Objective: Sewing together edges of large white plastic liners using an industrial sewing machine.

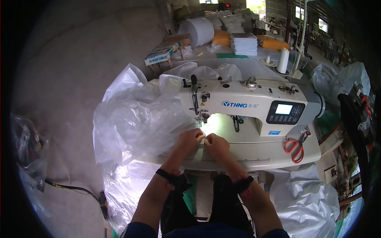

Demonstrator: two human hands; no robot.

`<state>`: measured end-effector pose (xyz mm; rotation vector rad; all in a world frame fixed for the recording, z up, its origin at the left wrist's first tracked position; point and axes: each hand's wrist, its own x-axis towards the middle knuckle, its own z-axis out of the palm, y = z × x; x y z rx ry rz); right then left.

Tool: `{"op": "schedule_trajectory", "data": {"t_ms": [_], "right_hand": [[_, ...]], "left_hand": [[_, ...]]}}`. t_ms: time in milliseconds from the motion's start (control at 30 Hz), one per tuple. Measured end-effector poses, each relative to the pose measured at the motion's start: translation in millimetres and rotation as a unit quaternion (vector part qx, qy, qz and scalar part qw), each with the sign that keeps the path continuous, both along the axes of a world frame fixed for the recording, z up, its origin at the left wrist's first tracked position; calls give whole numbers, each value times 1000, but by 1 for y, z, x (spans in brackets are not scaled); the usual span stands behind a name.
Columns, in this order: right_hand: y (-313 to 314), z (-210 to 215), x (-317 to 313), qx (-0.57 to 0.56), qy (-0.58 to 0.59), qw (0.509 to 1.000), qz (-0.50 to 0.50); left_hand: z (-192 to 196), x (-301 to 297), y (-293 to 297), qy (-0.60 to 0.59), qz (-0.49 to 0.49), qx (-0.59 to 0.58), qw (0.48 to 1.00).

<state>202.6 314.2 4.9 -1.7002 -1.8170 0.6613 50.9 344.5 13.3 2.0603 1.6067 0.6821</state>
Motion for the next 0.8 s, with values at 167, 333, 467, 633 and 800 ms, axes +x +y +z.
{"op": "schedule_trajectory", "data": {"t_ms": [167, 333, 467, 633, 800], "right_hand": [[-3, -6, -6, 54, 10, 998, -38], [0, -7, -13, 70, -42, 995, -50], [0, -6, -14, 36, -53, 995, -76], [-2, -7, -9, 44, -41, 997, -45], [-11, -13, -5, 161, -34, 986, -10]], "left_hand": [[4, -13, 7, -54, -124, -15, 991], [9, -29, -5, -108, -32, 156, 981], [-4, -18, -39, 16, -81, 120, 989], [-18, 3, -47, 80, -44, 223, 970], [-15, -11, -30, 65, -106, 176, 977]]}}
